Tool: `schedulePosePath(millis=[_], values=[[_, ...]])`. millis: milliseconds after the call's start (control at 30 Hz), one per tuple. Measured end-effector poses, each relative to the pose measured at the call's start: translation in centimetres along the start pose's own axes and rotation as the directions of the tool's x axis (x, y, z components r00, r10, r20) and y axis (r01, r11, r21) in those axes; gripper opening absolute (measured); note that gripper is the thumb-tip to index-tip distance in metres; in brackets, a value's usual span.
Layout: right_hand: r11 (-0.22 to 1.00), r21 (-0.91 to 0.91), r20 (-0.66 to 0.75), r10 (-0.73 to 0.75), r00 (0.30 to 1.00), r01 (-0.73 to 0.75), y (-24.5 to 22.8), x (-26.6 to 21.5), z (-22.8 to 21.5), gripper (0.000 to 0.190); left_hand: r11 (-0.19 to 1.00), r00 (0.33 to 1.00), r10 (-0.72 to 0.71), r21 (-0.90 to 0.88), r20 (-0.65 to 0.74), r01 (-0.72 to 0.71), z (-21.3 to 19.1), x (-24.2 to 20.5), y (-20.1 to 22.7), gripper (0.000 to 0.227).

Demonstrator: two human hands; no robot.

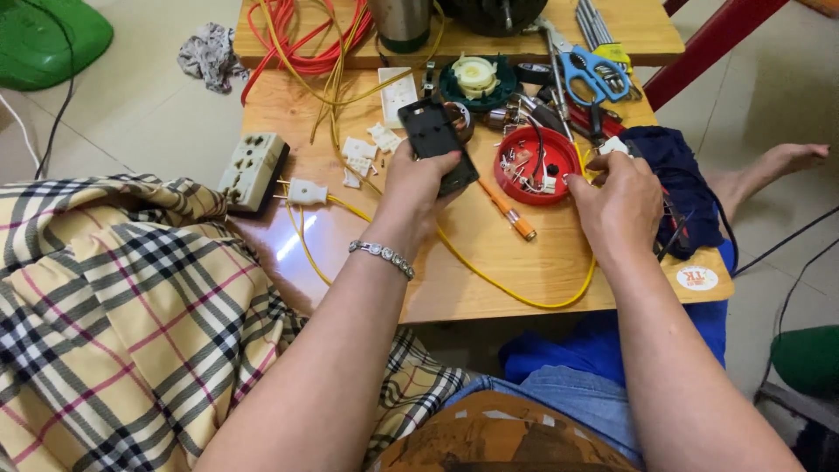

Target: Wiring an electrical socket component by connecting wires to terminals on a wooden table.

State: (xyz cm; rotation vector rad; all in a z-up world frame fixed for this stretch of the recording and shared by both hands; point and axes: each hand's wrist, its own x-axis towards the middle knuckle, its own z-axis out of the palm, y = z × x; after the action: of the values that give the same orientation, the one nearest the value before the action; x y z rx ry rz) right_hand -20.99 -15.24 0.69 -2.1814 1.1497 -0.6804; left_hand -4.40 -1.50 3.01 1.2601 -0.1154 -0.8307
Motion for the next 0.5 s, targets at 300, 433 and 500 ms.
schedulePosePath(millis=[300, 433, 500], values=[[0.935, -0.354, -0.143, -0.035, 0.989, -0.018, 2.2, 1.3, -1.2, 0.021, 0.997, 1.0, -0.03, -0.072, 0.008, 0.031, 0.7, -0.6, 0.6, 0.055], [0.943, -0.33, -0.166, -0.02, 0.986, -0.037, 1.5, 0.8, -1.4, 0.017, 0.998, 0.999, -0.044, 0.034, 0.004, 0.044, 0.6, -0.6, 1.0, 0.053], [0.935, -0.349, -0.192, -0.004, 0.981, -0.065, 2.3, 1.2, -1.3, 0.015, 0.834, 0.99, 0.119, 0.534, 0.077, -0.142, -0.1, 0.6, 0.2, 0.045]])
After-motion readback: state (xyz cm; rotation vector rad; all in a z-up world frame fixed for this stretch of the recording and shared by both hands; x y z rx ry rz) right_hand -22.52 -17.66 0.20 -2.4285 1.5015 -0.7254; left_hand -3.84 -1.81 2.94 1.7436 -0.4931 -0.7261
